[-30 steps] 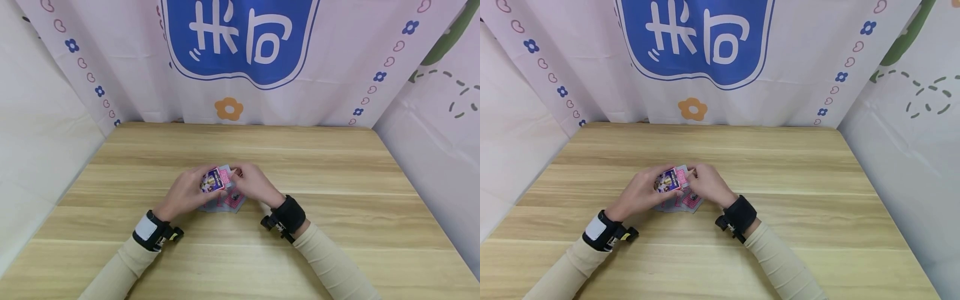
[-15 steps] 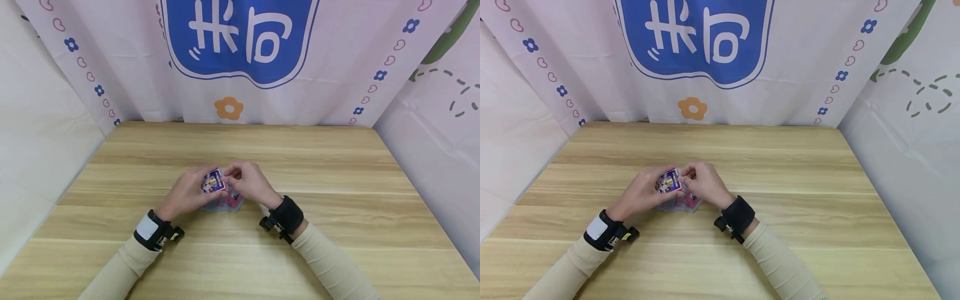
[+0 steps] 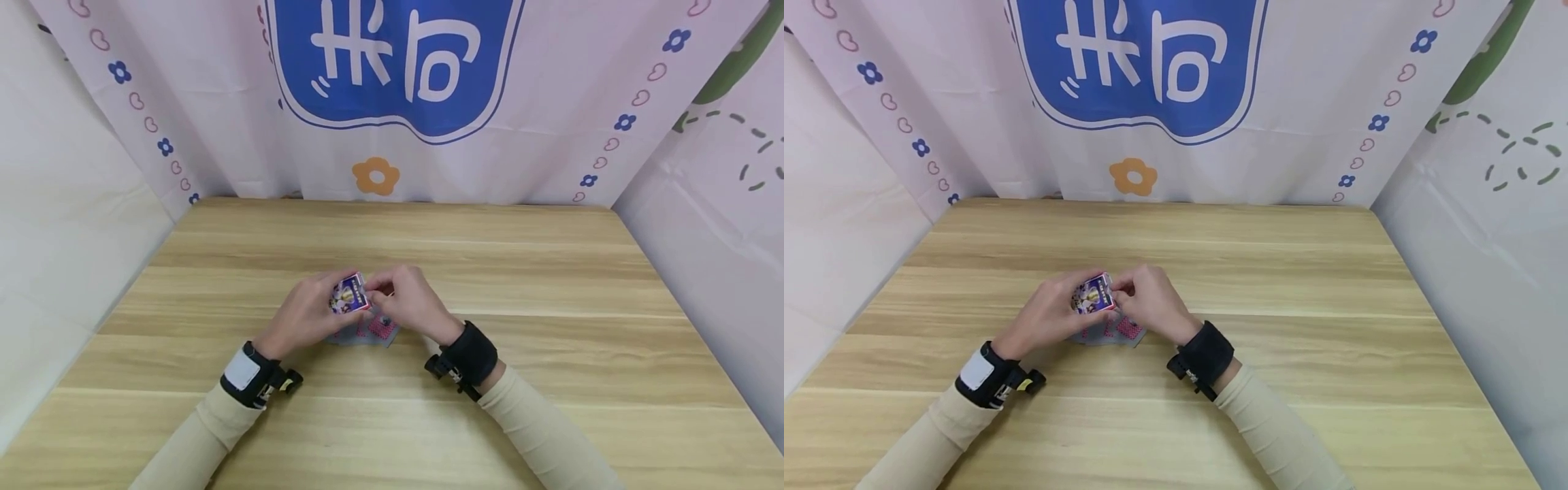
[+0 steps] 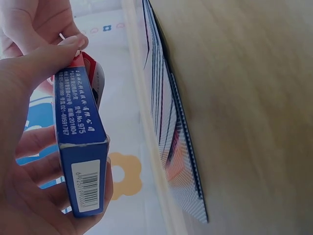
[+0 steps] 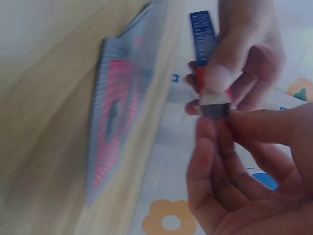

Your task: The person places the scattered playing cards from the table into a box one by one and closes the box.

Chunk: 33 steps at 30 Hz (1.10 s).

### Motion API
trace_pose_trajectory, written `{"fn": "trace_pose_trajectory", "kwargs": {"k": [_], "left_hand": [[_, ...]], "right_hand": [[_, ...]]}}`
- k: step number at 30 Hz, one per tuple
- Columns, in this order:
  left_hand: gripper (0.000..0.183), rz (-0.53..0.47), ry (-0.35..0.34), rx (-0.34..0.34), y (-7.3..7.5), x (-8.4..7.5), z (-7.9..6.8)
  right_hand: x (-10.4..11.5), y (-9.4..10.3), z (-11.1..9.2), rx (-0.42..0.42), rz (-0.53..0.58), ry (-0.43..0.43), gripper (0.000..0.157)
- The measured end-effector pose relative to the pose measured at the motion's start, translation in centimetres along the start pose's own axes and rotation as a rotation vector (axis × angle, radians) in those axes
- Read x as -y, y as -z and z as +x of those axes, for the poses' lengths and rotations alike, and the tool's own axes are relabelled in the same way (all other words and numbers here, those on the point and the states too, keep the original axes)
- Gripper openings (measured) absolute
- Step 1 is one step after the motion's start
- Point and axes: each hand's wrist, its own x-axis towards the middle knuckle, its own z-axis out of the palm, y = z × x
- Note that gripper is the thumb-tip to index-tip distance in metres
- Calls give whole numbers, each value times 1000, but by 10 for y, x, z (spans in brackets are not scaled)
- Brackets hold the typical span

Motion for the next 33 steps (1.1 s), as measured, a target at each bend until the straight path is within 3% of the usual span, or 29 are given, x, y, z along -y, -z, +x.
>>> {"fn": "trace_pose_trajectory", "kwargs": {"k": [4, 8, 12, 15, 18, 26, 33], "left_hand": [[71, 10, 12, 6, -1, 0, 1], [72, 13, 20, 12, -1, -1, 2], [72, 19, 38, 26, -1, -2, 1], [72, 24, 46, 36, 0, -3, 0], [73, 20, 48, 36, 0, -4, 0], [72, 9, 41, 28, 0, -4, 1], [71, 2, 39, 28, 0, -4, 0]], "right_hand": [[1, 6, -1, 67, -24, -16, 23], [-7, 13, -2, 58, -60, -79, 18], [-19, 14, -4, 116, -240, -203, 24], [-24, 11, -7, 217, -420, -265, 47], [-24, 8, -9, 265, -517, -282, 61], [-20, 5, -10, 254, -524, -289, 55], [-21, 5, -8, 231, -429, -306, 45]]}}
